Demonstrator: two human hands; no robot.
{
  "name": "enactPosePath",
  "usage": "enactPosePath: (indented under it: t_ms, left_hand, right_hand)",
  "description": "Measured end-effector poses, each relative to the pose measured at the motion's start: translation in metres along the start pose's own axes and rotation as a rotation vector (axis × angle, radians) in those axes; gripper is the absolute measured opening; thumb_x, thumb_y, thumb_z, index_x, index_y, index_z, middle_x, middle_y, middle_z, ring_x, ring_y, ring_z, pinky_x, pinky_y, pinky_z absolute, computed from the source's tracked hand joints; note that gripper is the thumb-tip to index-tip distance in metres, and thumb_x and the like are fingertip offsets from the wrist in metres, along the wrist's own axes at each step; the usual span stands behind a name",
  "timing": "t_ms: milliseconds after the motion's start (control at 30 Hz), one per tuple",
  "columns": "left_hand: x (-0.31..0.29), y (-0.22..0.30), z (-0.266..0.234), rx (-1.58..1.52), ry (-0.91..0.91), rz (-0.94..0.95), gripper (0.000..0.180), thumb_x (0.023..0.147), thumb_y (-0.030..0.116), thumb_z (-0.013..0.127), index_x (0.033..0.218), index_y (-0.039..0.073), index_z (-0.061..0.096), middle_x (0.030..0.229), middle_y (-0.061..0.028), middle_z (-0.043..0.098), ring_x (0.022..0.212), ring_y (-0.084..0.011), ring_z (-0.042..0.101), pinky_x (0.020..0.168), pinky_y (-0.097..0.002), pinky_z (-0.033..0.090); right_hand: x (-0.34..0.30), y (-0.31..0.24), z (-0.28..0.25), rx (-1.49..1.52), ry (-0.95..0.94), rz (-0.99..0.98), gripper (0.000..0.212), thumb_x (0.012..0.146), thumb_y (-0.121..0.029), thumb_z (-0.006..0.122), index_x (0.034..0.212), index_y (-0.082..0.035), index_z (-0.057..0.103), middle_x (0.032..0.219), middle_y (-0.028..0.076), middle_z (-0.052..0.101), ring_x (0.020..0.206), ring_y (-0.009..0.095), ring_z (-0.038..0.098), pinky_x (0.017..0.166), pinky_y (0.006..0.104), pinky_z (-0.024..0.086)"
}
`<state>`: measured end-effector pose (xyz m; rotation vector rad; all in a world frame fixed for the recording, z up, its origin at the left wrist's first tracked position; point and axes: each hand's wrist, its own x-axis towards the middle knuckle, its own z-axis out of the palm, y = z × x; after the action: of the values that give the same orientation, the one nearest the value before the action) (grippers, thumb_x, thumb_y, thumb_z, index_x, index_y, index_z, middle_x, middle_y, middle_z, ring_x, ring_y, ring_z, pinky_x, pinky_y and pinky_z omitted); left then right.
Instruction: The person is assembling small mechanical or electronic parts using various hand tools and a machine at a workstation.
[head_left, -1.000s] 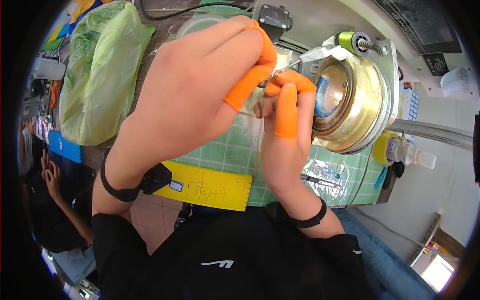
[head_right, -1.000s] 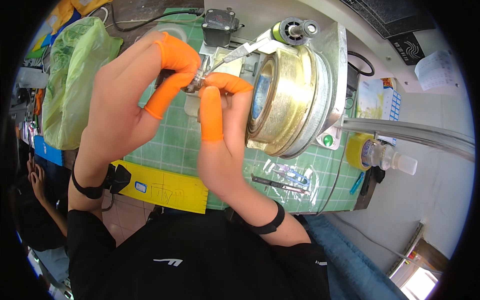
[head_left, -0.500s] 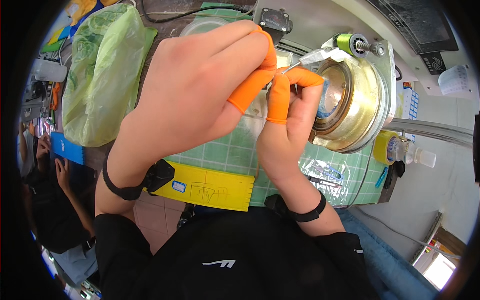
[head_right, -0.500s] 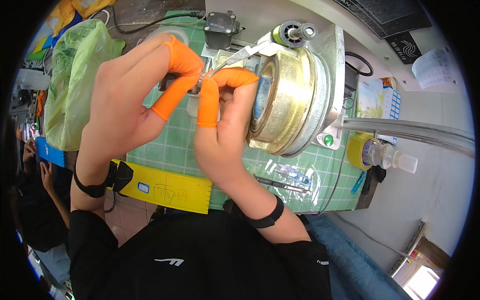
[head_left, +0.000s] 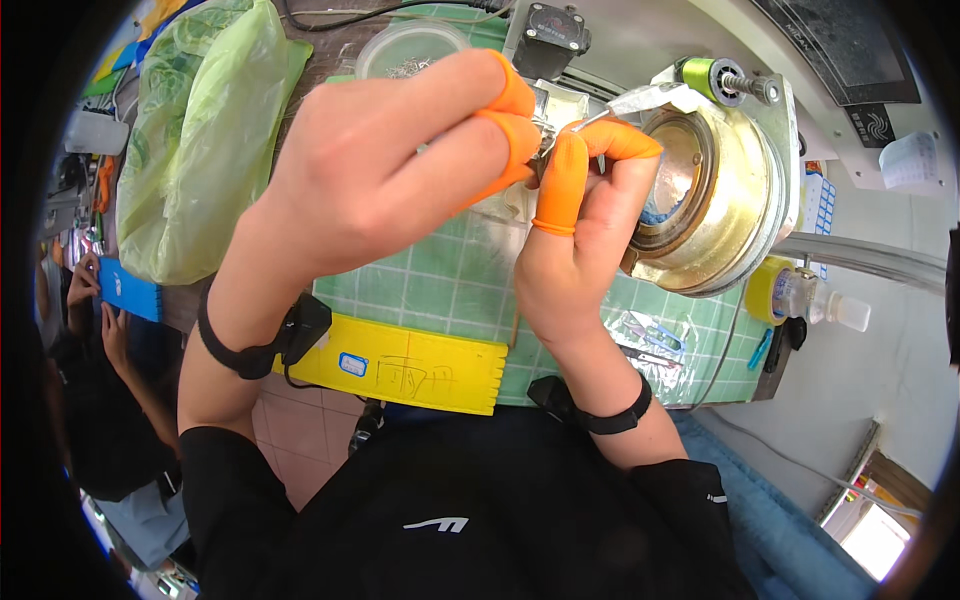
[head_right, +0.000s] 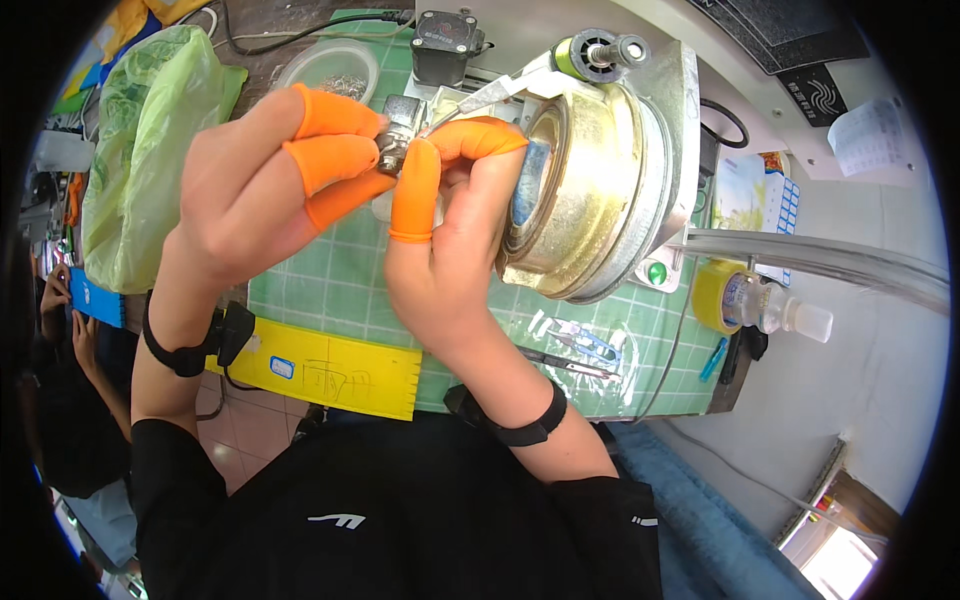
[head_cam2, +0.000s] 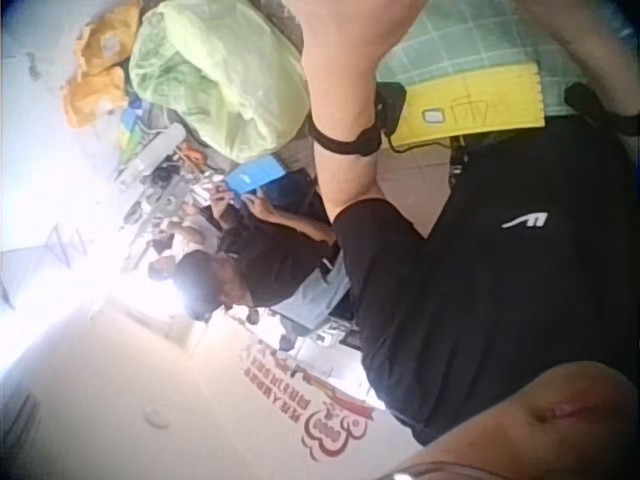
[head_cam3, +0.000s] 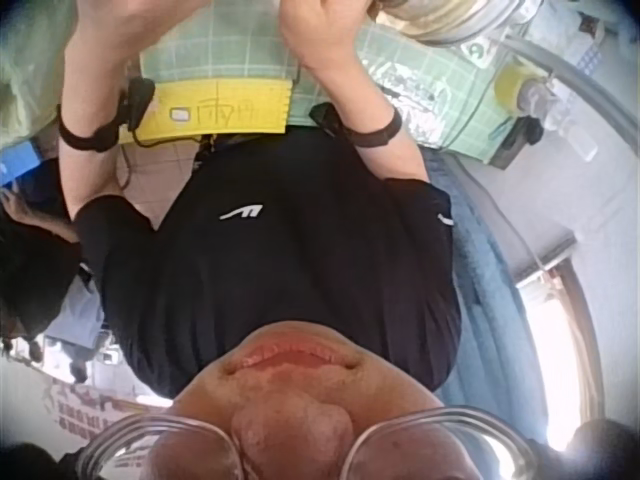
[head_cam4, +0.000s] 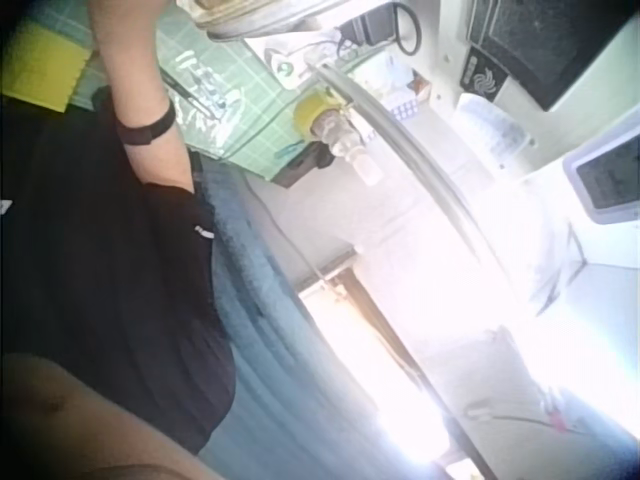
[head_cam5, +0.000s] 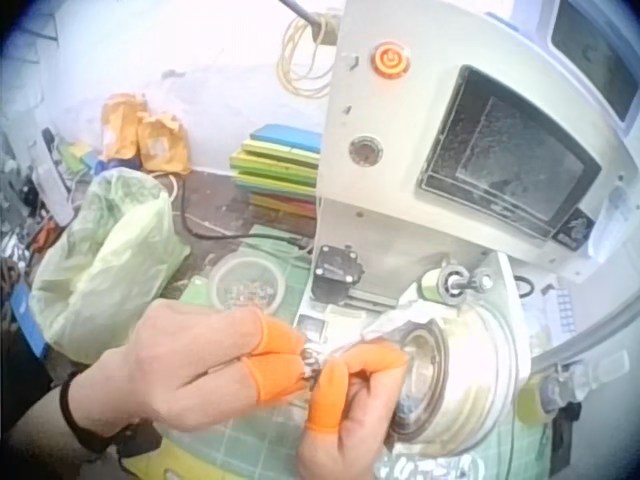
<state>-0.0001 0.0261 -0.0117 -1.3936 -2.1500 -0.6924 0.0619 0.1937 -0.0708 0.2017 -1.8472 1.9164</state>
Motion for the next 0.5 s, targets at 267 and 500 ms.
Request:
enactPosePath:
  t_ms: [267, 500]
  left_hand:
    - [-0.013, -0.004, 0.018, -0.087, 0.222, 0.152, 0.03, 0.07, 0.001, 0.083, 0.097, -0.005, 0.071, 0.098, -0.0191, 0.073, 0.086, -0.0299, 0.076, 0.083, -0.0411, 0.065]
    - [-0.012, -0.007, 0.025, 0.02, 0.22, 0.212, 0.028, 0.068, 0.003, 0.077, 0.094, -0.007, 0.078, 0.09, -0.0112, 0.065, 0.087, -0.0316, 0.075, 0.078, -0.0417, 0.066]
  right_hand:
    - [0.0, -0.003, 0.001, -0.027, -0.033, -0.038, 0.013, 0.106, -0.001, 0.051, 0.115, 0.001, 0.042, 0.11, 0.009, 0.045, 0.093, 0.013, 0.05, 0.084, 0.0261, 0.047]
    - [-0.001, -0.005, 0.0, 0.077, -0.021, 0.016, 0.014, 0.106, 0.0, 0.051, 0.116, 0.0, 0.042, 0.111, 0.008, 0.045, 0.092, 0.012, 0.05, 0.084, 0.026, 0.047]
